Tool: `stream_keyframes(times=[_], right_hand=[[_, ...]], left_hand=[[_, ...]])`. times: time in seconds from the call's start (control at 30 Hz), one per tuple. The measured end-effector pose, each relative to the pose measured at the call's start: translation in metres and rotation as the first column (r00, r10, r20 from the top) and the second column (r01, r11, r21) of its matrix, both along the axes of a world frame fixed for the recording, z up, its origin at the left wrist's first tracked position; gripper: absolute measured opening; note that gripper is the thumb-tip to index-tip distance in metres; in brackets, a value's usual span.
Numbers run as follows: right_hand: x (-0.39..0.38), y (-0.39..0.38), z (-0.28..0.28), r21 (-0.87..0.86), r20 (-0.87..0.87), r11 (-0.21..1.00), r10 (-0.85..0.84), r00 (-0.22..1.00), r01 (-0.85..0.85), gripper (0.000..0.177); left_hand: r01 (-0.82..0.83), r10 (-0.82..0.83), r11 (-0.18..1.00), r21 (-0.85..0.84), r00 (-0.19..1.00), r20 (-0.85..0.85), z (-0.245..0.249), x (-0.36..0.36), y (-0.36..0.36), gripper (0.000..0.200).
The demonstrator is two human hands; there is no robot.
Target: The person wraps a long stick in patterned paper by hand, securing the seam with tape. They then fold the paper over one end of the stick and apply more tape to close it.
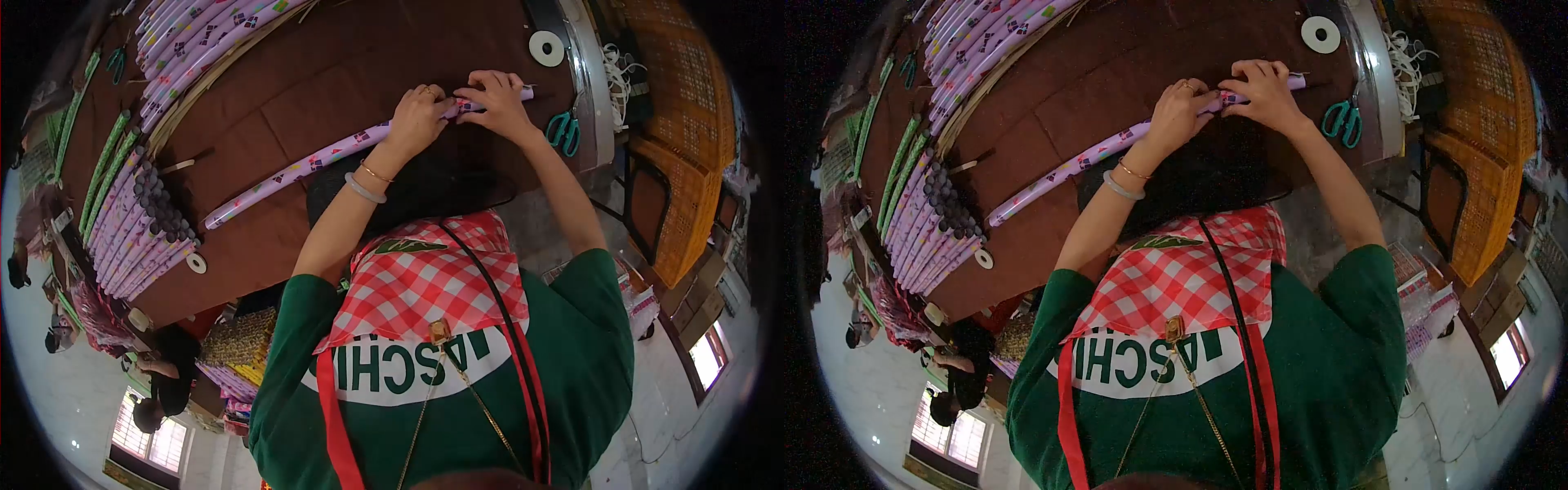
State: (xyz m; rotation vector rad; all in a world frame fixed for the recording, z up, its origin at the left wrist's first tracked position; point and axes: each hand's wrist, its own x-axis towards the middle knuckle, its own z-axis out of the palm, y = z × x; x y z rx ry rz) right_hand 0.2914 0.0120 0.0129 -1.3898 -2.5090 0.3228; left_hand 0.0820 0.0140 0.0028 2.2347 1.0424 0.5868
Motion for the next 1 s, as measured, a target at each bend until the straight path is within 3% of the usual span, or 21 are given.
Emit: stream_keyframes(times=[0.3,0.43,0.63,0.73,0.8,1.0], right_hand=[[0.016,0.007,-0.005,0.186,0.018,0.968,0.169,0.985,-0.169,0.041],[0.017,0.005,-0.008,0.189,0.031,0.966,0.173,0.984,-0.176,0.04],[0.023,-0.005,-0.025,0.27,-0.066,0.954,0.15,0.986,-0.127,0.037],[0.024,-0.011,-0.031,0.233,-0.102,0.972,0.061,0.993,-0.035,0.038],[0.019,-0.012,-0.027,0.222,-0.224,0.97,-0.049,0.973,0.1,0.041],[0.015,-0.005,-0.012,0.137,0.002,0.99,0.03,1.0,-0.03,0.038]], left_hand=[[0.007,-0.007,0.999,0.043,1.0,0.012,-0.003,-0.002,-0.001,0.034],[0.003,-0.004,0.999,0.054,1.0,0.02,-0.004,-0.002,0.0,0.031],[-0.011,0.011,1.0,-0.003,0.999,0.031,-0.003,-0.002,0.001,0.029],[-0.013,0.013,1.0,-0.006,1.0,0.015,-0.005,-0.002,0.001,0.031],[-0.008,0.008,1.0,0.009,1.0,-0.001,-0.006,0.0,0.0,0.033],[-0.017,0.017,0.999,0.036,1.0,-0.022,-0.004,0.0,0.0,0.032]])
